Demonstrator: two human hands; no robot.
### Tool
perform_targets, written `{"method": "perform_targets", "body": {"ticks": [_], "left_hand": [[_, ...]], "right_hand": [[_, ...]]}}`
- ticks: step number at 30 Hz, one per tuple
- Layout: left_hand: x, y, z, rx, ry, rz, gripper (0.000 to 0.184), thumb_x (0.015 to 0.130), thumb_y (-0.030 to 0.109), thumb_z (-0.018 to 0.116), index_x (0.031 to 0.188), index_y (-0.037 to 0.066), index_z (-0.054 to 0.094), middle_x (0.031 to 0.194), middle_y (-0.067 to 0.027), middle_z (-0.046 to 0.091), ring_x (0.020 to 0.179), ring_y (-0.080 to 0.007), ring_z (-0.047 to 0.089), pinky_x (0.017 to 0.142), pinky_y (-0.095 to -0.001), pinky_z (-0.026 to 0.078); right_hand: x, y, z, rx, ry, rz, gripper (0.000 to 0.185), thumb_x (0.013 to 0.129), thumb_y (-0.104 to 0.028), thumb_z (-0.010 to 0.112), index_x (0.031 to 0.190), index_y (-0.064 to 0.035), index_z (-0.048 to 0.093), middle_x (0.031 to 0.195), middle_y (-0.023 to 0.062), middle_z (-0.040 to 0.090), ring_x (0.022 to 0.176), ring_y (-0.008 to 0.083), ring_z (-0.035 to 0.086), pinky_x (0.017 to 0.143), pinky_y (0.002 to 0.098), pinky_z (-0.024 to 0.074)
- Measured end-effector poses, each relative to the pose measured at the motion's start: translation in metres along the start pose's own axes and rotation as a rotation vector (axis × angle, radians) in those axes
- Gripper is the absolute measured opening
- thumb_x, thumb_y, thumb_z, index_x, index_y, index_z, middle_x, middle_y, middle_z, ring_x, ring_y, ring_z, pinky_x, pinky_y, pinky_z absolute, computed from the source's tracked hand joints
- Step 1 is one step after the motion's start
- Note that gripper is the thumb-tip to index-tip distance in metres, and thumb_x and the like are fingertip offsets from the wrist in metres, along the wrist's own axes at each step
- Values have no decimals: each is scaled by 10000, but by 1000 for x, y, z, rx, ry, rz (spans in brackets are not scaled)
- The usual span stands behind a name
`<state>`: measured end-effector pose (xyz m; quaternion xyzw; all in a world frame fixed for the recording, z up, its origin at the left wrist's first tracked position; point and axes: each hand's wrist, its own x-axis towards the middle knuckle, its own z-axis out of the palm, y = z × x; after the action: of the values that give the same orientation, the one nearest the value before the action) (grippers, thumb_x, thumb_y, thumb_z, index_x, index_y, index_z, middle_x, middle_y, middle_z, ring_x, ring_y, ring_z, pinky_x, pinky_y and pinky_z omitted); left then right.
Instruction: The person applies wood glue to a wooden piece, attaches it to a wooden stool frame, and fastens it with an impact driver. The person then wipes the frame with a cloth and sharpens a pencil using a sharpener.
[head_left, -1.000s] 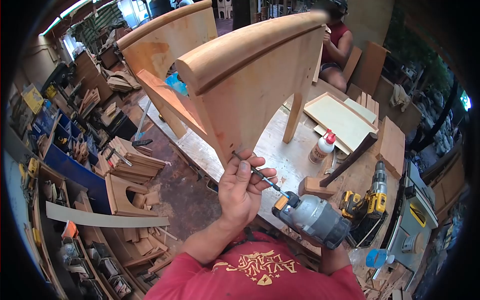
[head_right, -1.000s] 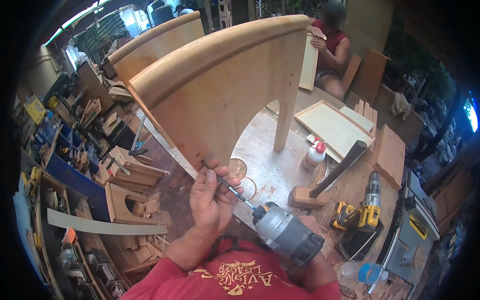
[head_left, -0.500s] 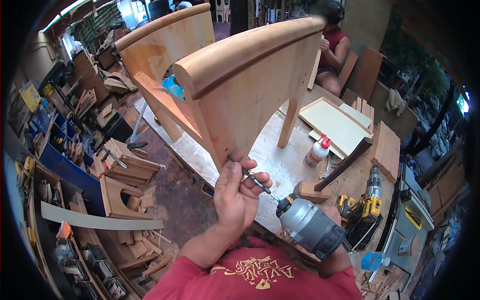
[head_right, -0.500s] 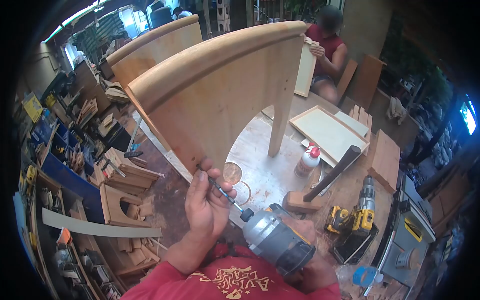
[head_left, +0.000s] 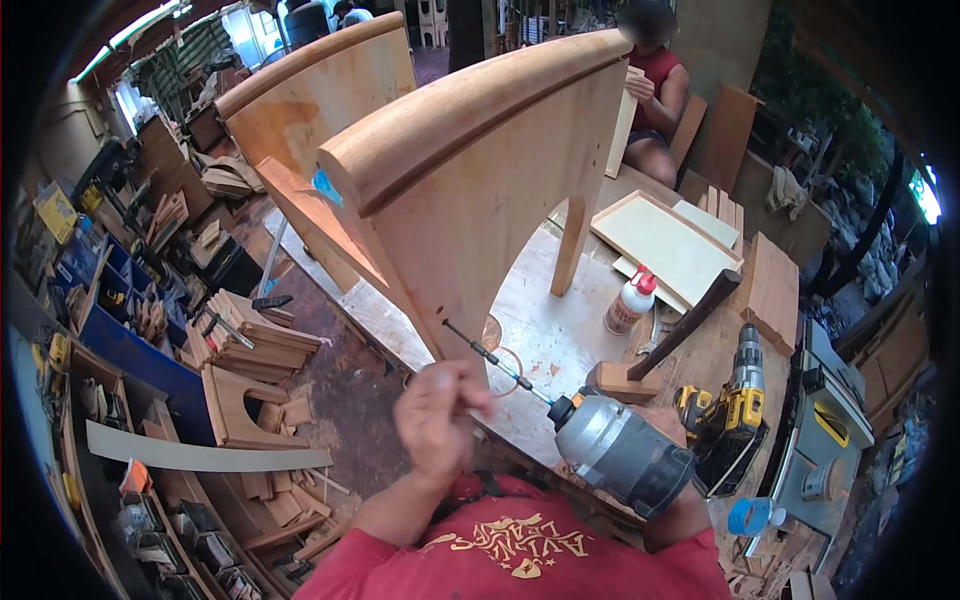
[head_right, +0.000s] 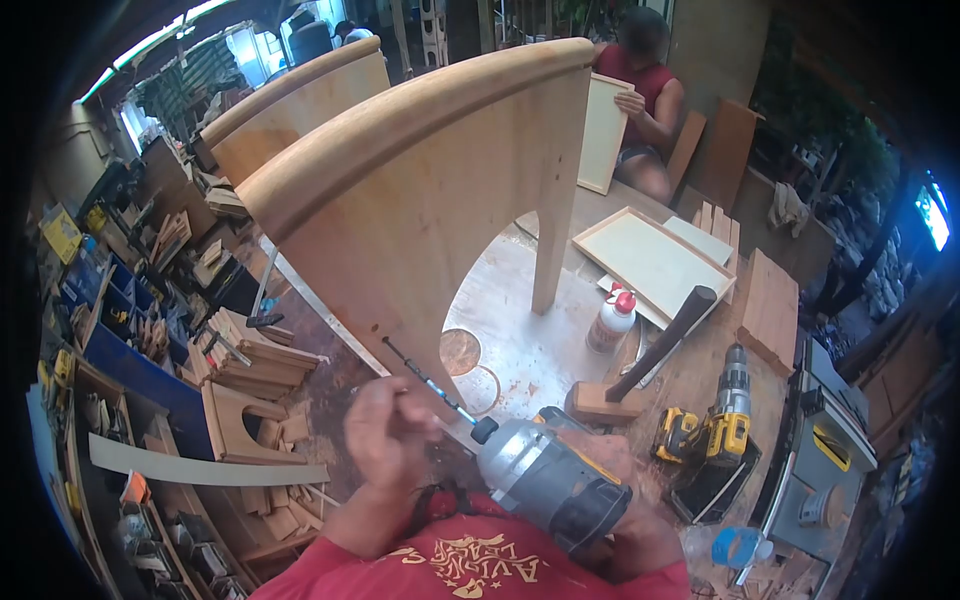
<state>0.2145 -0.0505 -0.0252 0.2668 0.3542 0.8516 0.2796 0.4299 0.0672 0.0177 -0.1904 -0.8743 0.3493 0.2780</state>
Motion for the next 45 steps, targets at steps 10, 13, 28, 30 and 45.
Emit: {"method": "perform_targets", "body": {"ticks": [10, 13, 28, 30, 45], "left_hand": [[180, 82, -58, -212, 250, 47, 663, 876, 469, 646, 1296, 12, 414, 1170, -155, 513, 1045, -294, 574, 922, -435, 486], [208, 69, -50, -194, 235, 61, 478, 856, 353, 683, 1127, 18, 476, 987, -139, 561, 850, -269, 625, 761, -409, 544], [215, 55, -58, -221, 292, 17, 363, 838, 303, 658, 1029, 33, 509, 852, -113, 549, 767, -217, 595, 695, -359, 537], [217, 54, -59, -207, 299, 23, 360, 839, 311, 656, 1020, 33, 515, 846, -113, 553, 765, -217, 597, 696, -358, 536], [213, 52, -56, -222, 305, 44, 331, 854, 292, 645, 1009, 32, 512, 843, -106, 557, 749, -209, 607, 686, -346, 542]], "right_hand": [[-2, -2, -10, -419, -47, -129, 426, 616, -381, 793, 973, -171, 696, 766, 59, 651, 682, 335, 635, 598, 455, 487], [-4, 1, -6, -417, -40, -120, 443, 620, -386, 792, 993, -165, 698, 776, 54, 657, 690, 320, 645, 607, 448, 498], [7, 3, -2, -174, -8, -67, 416, 645, -405, 816, 982, -184, 716, 798, 28, 700, 693, 266, 688, 641, 375, 550], [8, -3, -1, -198, 9, -41, 390, 651, -372, 824, 972, -176, 718, 803, 26, 704, 698, 261, 690, 644, 362, 552], [21, 33, 16, -82, -97, 32, 278, 732, -312, 775, 929, -127, 709, 786, 58, 699, 675, 251, 693, 614, 359, 540]]}}
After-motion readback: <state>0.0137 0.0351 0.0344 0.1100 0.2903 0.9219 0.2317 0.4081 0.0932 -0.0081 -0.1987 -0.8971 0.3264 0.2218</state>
